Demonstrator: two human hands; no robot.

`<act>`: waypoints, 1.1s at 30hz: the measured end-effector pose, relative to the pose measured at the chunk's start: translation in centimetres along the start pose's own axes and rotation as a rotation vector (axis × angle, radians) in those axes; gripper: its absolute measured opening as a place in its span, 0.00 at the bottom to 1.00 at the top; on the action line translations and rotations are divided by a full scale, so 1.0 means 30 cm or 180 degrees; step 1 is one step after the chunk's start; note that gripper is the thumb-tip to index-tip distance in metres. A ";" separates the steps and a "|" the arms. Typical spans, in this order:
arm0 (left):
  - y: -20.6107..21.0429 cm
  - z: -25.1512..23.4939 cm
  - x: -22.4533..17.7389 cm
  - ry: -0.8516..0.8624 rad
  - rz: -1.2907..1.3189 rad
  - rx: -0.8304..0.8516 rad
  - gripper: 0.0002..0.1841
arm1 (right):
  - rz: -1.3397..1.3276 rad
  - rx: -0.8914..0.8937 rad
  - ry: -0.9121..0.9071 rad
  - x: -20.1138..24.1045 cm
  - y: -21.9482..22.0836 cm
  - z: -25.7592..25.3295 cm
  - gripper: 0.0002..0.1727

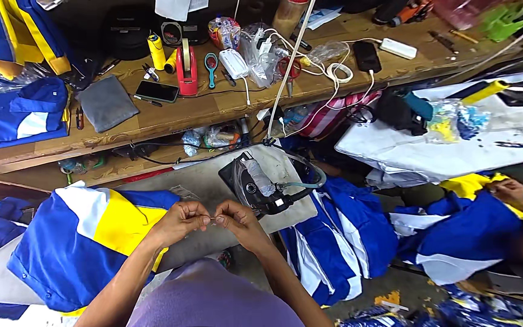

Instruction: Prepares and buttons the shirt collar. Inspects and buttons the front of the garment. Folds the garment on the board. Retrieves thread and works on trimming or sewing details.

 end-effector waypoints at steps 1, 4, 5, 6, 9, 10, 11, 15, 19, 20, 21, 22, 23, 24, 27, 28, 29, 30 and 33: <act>-0.005 0.002 -0.006 0.0036 -0.0041 -0.0009 0.04 | -0.0001 -0.0015 0.0018 -0.002 -0.002 0.001 0.05; -0.006 0.007 -0.012 0.0088 -0.0018 -0.0001 0.03 | -0.0178 -0.0083 0.0116 -0.012 -0.005 0.005 0.03; -0.003 0.009 -0.009 0.0098 0.0038 -0.0009 0.03 | -0.0213 -0.0082 0.0128 -0.013 -0.003 0.007 0.03; -0.001 0.009 -0.004 0.0113 0.0101 -0.0033 0.02 | -0.0217 -0.0073 0.0121 -0.010 0.000 0.009 0.03; -0.006 0.010 0.009 0.0121 0.0216 -0.0140 0.02 | -0.0148 -0.0052 0.0015 0.001 0.013 0.009 0.03; -0.012 0.008 0.006 0.0128 0.0196 -0.0180 0.02 | -0.0004 -0.0042 -0.0023 0.004 0.013 0.010 0.04; -0.020 0.005 -0.003 0.0144 0.0093 -0.0214 0.02 | 0.0256 -0.0018 -0.0041 0.006 0.014 0.011 0.05; -0.008 0.000 -0.058 0.0167 -0.1266 -0.0391 0.08 | 0.1854 0.0001 0.0001 0.028 0.038 0.010 0.09; 0.060 0.030 -0.090 0.0228 -0.2438 -0.0569 0.11 | 0.1926 -0.0272 0.0031 0.015 0.012 0.002 0.08; 0.056 0.037 -0.086 0.0190 -0.2627 -0.0603 0.11 | 0.1797 -0.0292 0.0021 0.008 0.002 0.005 0.08; 0.048 0.040 -0.084 0.0181 -0.2808 -0.0652 0.12 | 0.1697 -0.0284 0.0003 0.002 -0.003 0.010 0.08; 0.039 0.039 -0.084 0.0236 -0.2956 -0.0725 0.12 | 0.1654 -0.0245 -0.0006 -0.002 -0.004 0.016 0.08; 0.037 0.036 -0.088 0.0379 -0.3087 -0.0820 0.11 | 0.1664 -0.0204 0.0000 -0.006 0.001 0.020 0.08; 0.043 0.036 -0.098 0.0592 -0.3205 -0.0912 0.11 | 0.1661 -0.0190 0.0031 -0.010 0.009 0.022 0.08; 0.105 0.045 -0.134 0.1201 -0.3431 -0.0975 0.11 | 0.0939 -0.0401 0.0281 -0.047 0.007 0.012 0.06; 0.125 0.048 -0.136 0.1367 -0.3504 -0.0962 0.12 | 0.0392 -0.0520 0.0377 -0.063 -0.002 0.005 0.05; 0.138 0.051 -0.133 0.1517 -0.3580 -0.0963 0.13 | -0.0220 -0.0579 0.0423 -0.077 -0.007 -0.001 0.03; 0.143 0.054 -0.127 0.1625 -0.3635 -0.0969 0.13 | -0.0751 -0.0552 0.0453 -0.085 -0.006 -0.006 0.03; 0.108 0.053 -0.114 0.1676 -0.3320 -0.1076 0.11 | -0.1504 -0.0383 0.0530 -0.068 0.015 -0.019 0.04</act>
Point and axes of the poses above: each hand's wrist, its own z-axis away from the middle knuckle, its own y-axis out of the palm, x = y × z, the point moved 8 cm from there along -z, towards the middle knuckle, and after that the axes turned 11 degrees about z, right-handed, at the moved point
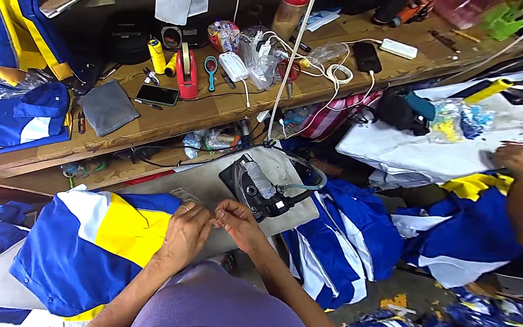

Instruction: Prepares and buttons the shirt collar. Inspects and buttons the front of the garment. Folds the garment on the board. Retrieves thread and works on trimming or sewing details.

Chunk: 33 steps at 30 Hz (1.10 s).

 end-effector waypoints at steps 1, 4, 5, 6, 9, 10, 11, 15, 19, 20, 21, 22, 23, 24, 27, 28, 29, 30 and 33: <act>-0.009 -0.002 0.024 -0.0185 0.0342 -0.0064 0.10 | -0.0113 0.0019 0.0010 0.009 0.008 0.000 0.05; -0.020 -0.015 0.090 -0.0722 0.1887 -0.0265 0.12 | -0.0299 0.0079 -0.0087 0.025 0.028 -0.005 0.06; -0.014 -0.023 0.097 -0.0826 0.2446 -0.0296 0.11 | -0.0325 0.0102 -0.0126 0.026 0.038 -0.009 0.07; -0.004 -0.031 0.096 -0.0866 0.2860 -0.0300 0.10 | -0.0352 0.0108 -0.0152 0.025 0.047 -0.013 0.07; 0.026 -0.040 0.098 -0.0940 0.3256 -0.0351 0.05 | -0.0433 0.0026 -0.0101 0.012 0.059 -0.024 0.09; 0.031 -0.040 0.102 -0.0954 0.3225 -0.0378 0.04 | -0.0440 -0.0009 -0.0073 0.007 0.060 -0.027 0.09; 0.032 -0.040 0.104 -0.0930 0.3189 -0.0420 0.04 | -0.0431 -0.0030 -0.0054 0.004 0.061 -0.028 0.10; 0.000 -0.064 0.121 -0.0893 0.3874 -0.0499 0.06 | -0.0409 0.0172 -0.0137 0.008 0.064 -0.026 0.12; -0.086 -0.103 0.140 -0.1255 0.5283 -0.0631 0.08 | -0.0340 0.0308 -0.0065 -0.001 0.062 -0.010 0.13; -0.122 -0.111 0.152 -0.1171 0.5179 -0.0623 0.08 | -0.0298 0.0346 -0.0069 -0.006 0.057 -0.003 0.13; -0.164 -0.117 0.167 -0.1047 0.4949 -0.0631 0.08 | -0.0249 0.0380 -0.0090 -0.010 0.048 0.005 0.13; -0.212 -0.122 0.182 -0.0916 0.4702 -0.0664 0.08 | -0.0205 0.0407 -0.0127 -0.012 0.034 0.013 0.12; -0.261 -0.122 0.197 -0.0796 0.4494 -0.0715 0.08 | -0.0182 0.0431 -0.0166 -0.011 0.017 0.023 0.11; -0.306 -0.118 0.212 -0.0708 0.4328 -0.0776 0.08 | -0.0178 0.0439 -0.0196 -0.007 -0.001 0.035 0.11; -0.377 -0.086 0.256 -0.0641 0.4113 -0.0948 0.07 | -0.0293 0.0475 -0.0290 0.018 -0.031 0.067 0.10; -0.368 -0.073 0.270 -0.0670 0.4091 -0.0980 0.07 | -0.0402 0.0474 -0.0332 0.028 -0.028 0.071 0.10; -0.349 -0.058 0.287 -0.0716 0.4039 -0.1011 0.06 | -0.0543 0.0456 -0.0386 0.041 -0.023 0.071 0.10; -0.324 -0.041 0.310 -0.0778 0.3928 -0.1020 0.06 | -0.0684 0.0426 -0.0451 0.056 -0.020 0.067 0.10; -0.216 0.028 0.365 -0.1159 0.3461 -0.0660 0.04 | -0.1011 0.0455 -0.0599 0.102 -0.003 0.048 0.09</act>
Point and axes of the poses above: each hand's wrist, its own z-axis away from the middle knuckle, its own y-axis out of the palm, x = y × z, the point moved 8 cm from there along -z, towards the middle knuckle, and after that the axes turned 11 degrees about z, right-handed, at the moved point
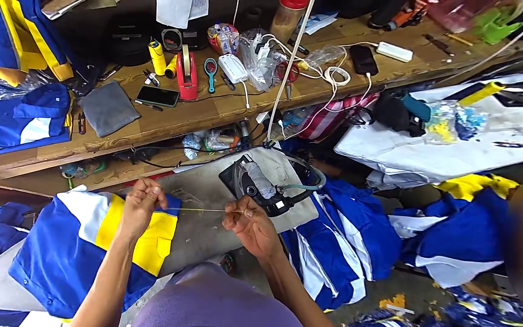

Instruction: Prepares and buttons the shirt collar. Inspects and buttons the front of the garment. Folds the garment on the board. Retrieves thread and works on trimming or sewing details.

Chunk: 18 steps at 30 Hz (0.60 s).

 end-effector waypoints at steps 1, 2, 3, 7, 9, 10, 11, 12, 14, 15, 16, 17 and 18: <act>0.008 0.024 0.052 -0.0302 -0.0190 0.0085 0.04 | -0.0028 0.0026 0.0005 0.010 0.012 -0.008 0.08; 0.021 0.050 0.103 -0.0636 -0.0439 0.0178 0.04 | 0.0041 0.0053 0.0036 0.017 0.023 -0.013 0.06; 0.036 0.075 0.146 -0.0907 -0.0779 0.0255 0.06 | 0.0148 0.0124 0.0059 0.021 0.034 -0.016 0.05; 0.139 0.103 0.144 -0.0557 -0.1474 0.0220 0.10 | 0.0248 0.0351 0.0243 -0.007 0.056 -0.018 0.10; 0.234 0.098 0.070 -0.0210 -0.0974 0.0251 0.09 | 0.0211 0.0372 0.0356 -0.025 0.064 -0.015 0.10; 0.281 0.096 0.040 -0.0098 -0.0783 0.0405 0.11 | 0.0199 0.0376 0.0399 -0.033 0.065 -0.015 0.11; 0.321 0.094 0.019 -0.0029 -0.0665 0.0610 0.13 | 0.0202 0.0368 0.0430 -0.039 0.065 -0.015 0.11; 0.352 0.094 0.009 0.0001 -0.0599 0.0791 0.16 | 0.0222 0.0351 0.0454 -0.044 0.065 -0.015 0.10; 0.392 0.094 0.011 0.0036 -0.0628 0.0981 0.18 | 0.0302 0.0297 0.0482 -0.043 0.060 -0.012 0.10; 0.402 0.094 0.020 0.0059 -0.0676 0.0996 0.18 | 0.0352 0.0265 0.0487 -0.041 0.057 -0.009 0.10; 0.406 0.094 0.030 0.0074 -0.0723 0.0961 0.16 | 0.0417 0.0239 0.0488 -0.040 0.055 -0.007 0.11; 0.408 0.092 0.037 0.0083 -0.0761 0.0916 0.14 | 0.0480 0.0222 0.0487 -0.038 0.051 -0.004 0.11; 0.409 0.090 0.042 0.0091 -0.0807 0.0891 0.12 | 0.0534 0.0211 0.0484 -0.037 0.046 0.000 0.11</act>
Point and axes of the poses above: each hand's wrist, its own z-axis away from the middle knuckle, its own y-axis out of the palm, x = y × z, the point moved 8 cm from there along -z, towards the middle knuckle, and after that the axes turned 11 degrees about z, right-handed, at the moved point
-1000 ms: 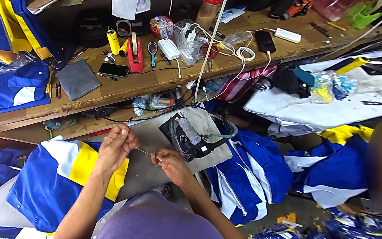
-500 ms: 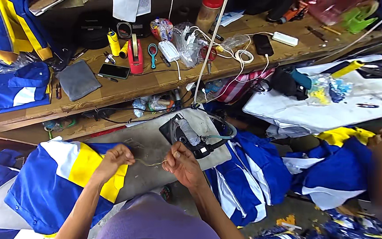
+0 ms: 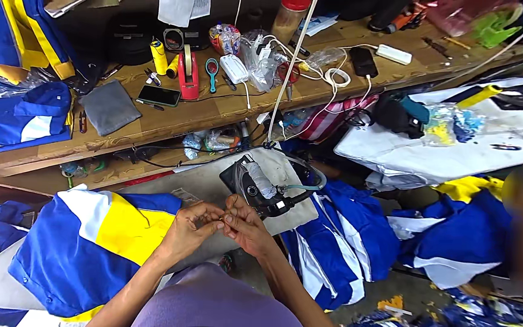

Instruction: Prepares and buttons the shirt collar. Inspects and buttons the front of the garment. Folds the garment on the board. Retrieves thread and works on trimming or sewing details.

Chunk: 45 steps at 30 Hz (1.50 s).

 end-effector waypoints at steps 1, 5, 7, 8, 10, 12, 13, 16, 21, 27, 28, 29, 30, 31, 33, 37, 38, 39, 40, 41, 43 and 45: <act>0.002 -0.002 0.001 0.0014 -0.0061 0.0001 0.10 | 0.0048 -0.0007 0.0007 0.000 -0.005 0.005 0.11; 0.003 -0.002 -0.012 0.0118 -0.0545 0.0155 0.07 | 0.0259 0.0046 0.0103 -0.017 -0.006 0.024 0.12; 0.003 0.001 -0.012 0.0096 -0.0834 0.0203 0.08 | 0.0657 0.0034 0.0131 -0.019 -0.008 0.041 0.13; -0.001 0.001 -0.012 0.0123 -0.0951 0.0192 0.09 | 0.1003 -0.0019 0.0119 -0.016 -0.014 0.055 0.12; -0.028 -0.004 -0.016 0.0248 -0.1055 0.0080 0.10 | 0.1806 -0.0177 0.0097 -0.003 -0.033 0.094 0.10; -0.072 -0.016 -0.028 0.0352 -0.1086 -0.0063 0.10 | 0.2344 -0.0296 0.0145 0.000 -0.062 0.155 0.12; -0.096 -0.023 -0.036 0.0352 -0.1069 -0.0090 0.09 | 0.2467 -0.0365 0.0136 -0.001 -0.080 0.194 0.13; -0.139 -0.066 -0.043 0.0251 -0.1002 0.0085 0.05 | 0.2573 -0.0828 0.0176 0.012 -0.155 0.343 0.14; 0.021 -0.114 0.078 0.0028 -0.1033 0.1203 0.12 | 0.3027 -0.2116 0.0358 0.065 -0.240 0.620 0.12; 0.346 -0.022 0.168 -0.0184 -0.1088 0.2058 0.09 | 0.3837 -0.3349 0.0631 0.141 -0.315 1.017 0.11; 0.398 -0.003 0.174 -0.0139 -0.1120 0.2167 0.09 | 0.3822 -0.3548 0.0646 0.154 -0.322 1.092 0.11; 0.453 0.017 0.180 -0.0109 -0.1127 0.2271 0.08 | 0.3793 -0.3755 0.0628 0.165 -0.329 1.168 0.11; 0.507 0.037 0.190 -0.0095 -0.1147 0.2362 0.08 | 0.3755 -0.3941 0.0583 0.171 -0.337 1.243 0.11; 0.563 0.059 0.206 -0.0101 -0.1192 0.2430 0.08 | 0.3701 -0.4129 0.0492 0.177 -0.346 1.317 0.11; 0.681 0.105 0.248 -0.0125 -0.1333 0.2506 0.09 | 0.3350 -0.4508 0.0096 0.186 -0.364 1.471 0.10; 0.947 0.212 0.374 -0.0569 -0.1363 0.2532 0.11 | 0.1590 -0.4681 -0.1101 0.225 -0.400 1.720 0.05; 1.019 0.249 0.404 -0.0697 -0.1289 0.2519 0.11 | 0.1129 -0.4560 -0.1338 0.231 -0.399 1.763 0.05; 1.096 0.286 0.431 -0.0751 -0.1220 0.2523 0.10 | 0.0729 -0.4391 -0.1502 0.241 -0.394 1.799 0.05; 1.179 0.320 0.457 -0.0784 -0.1169 0.2572 0.11 | 0.0442 -0.4188 -0.1603 0.257 -0.390 1.835 0.06; 1.264 0.349 0.486 -0.0820 -0.1158 0.2666 0.11 | 0.0244 -0.3977 -0.1678 0.278 -0.388 1.871 0.07; 1.416 0.404 0.567 -0.0923 -0.1202 0.2938 0.12 | 0.0020 -0.3667 -0.1713 0.304 -0.389 1.949 0.09; 1.555 0.459 0.650 -0.1003 -0.1382 0.3358 0.12 | -0.0007 -0.3529 -0.1731 0.311 -0.417 2.047 0.09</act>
Point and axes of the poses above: each hand's wrist, its own z-axis away from the middle knuckle, its own y-axis out of the palm, x = y × z, the point moved 8 cm from there along -z, towards the middle knuckle, and after that the axes turned 11 degrees about z, right-handed, at the moved point
